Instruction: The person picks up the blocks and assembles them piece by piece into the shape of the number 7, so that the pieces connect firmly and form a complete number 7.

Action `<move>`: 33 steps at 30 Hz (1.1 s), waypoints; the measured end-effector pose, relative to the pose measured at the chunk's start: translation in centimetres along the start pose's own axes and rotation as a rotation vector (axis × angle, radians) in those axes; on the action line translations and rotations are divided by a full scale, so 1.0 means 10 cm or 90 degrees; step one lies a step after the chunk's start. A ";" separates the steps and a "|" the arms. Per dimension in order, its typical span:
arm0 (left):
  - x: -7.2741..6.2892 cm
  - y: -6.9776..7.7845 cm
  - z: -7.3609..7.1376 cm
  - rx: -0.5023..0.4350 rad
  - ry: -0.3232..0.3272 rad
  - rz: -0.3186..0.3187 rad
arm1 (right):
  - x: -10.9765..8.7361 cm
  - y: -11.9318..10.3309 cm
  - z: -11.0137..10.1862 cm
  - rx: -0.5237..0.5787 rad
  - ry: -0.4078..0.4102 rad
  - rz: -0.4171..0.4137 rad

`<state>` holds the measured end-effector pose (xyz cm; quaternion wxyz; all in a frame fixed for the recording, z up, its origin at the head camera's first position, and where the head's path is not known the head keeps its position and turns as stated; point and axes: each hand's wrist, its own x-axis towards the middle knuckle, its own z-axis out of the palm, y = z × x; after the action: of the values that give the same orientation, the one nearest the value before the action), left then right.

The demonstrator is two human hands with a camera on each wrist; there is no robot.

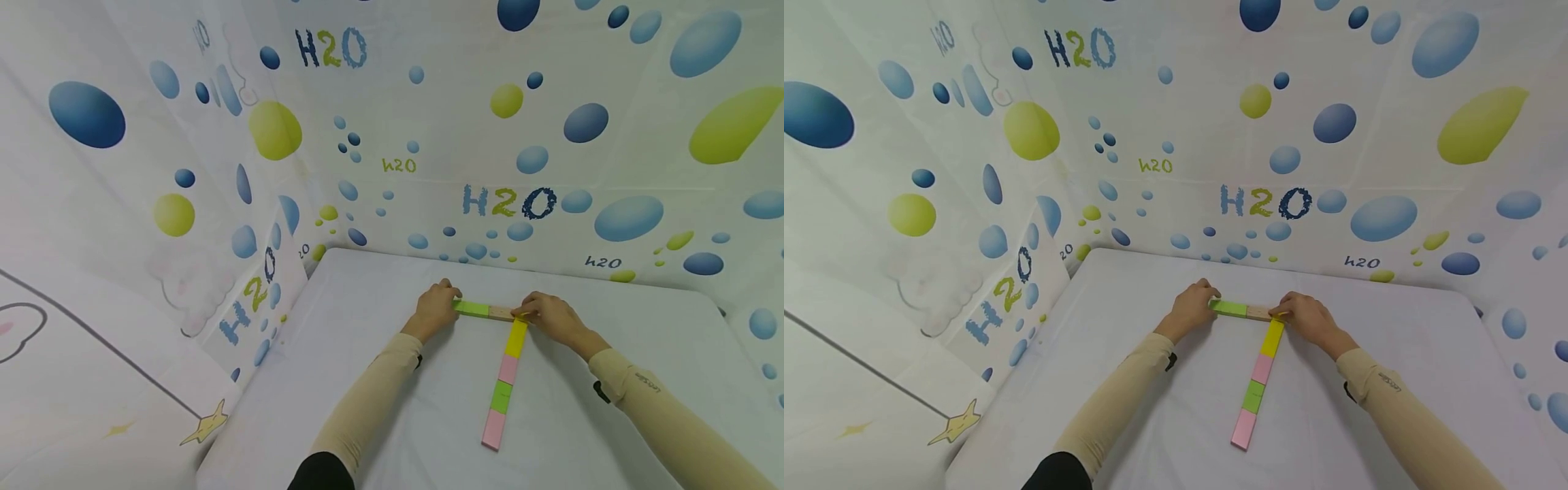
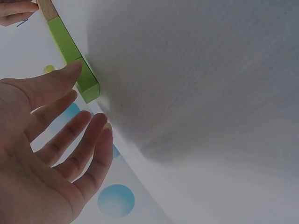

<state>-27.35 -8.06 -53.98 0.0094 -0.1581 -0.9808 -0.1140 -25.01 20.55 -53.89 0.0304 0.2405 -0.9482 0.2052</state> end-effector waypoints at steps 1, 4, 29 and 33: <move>-0.01 0.00 -0.01 -0.006 0.000 0.000 | 0.00 0.01 0.00 0.004 0.002 0.000; -0.02 -0.02 -0.01 -0.020 0.001 0.003 | -0.01 0.04 0.02 0.016 0.007 0.002; -0.15 -0.14 -0.14 -0.001 0.066 0.023 | -0.03 0.05 0.03 0.031 0.112 0.048; -0.24 -0.18 -0.20 0.001 0.091 0.018 | -0.03 0.01 0.05 0.012 0.162 0.049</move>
<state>-25.70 -10.94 -52.59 0.0814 -0.1633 -0.9754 -0.1240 -24.76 20.60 -54.40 0.1404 0.1764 -0.9431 0.2444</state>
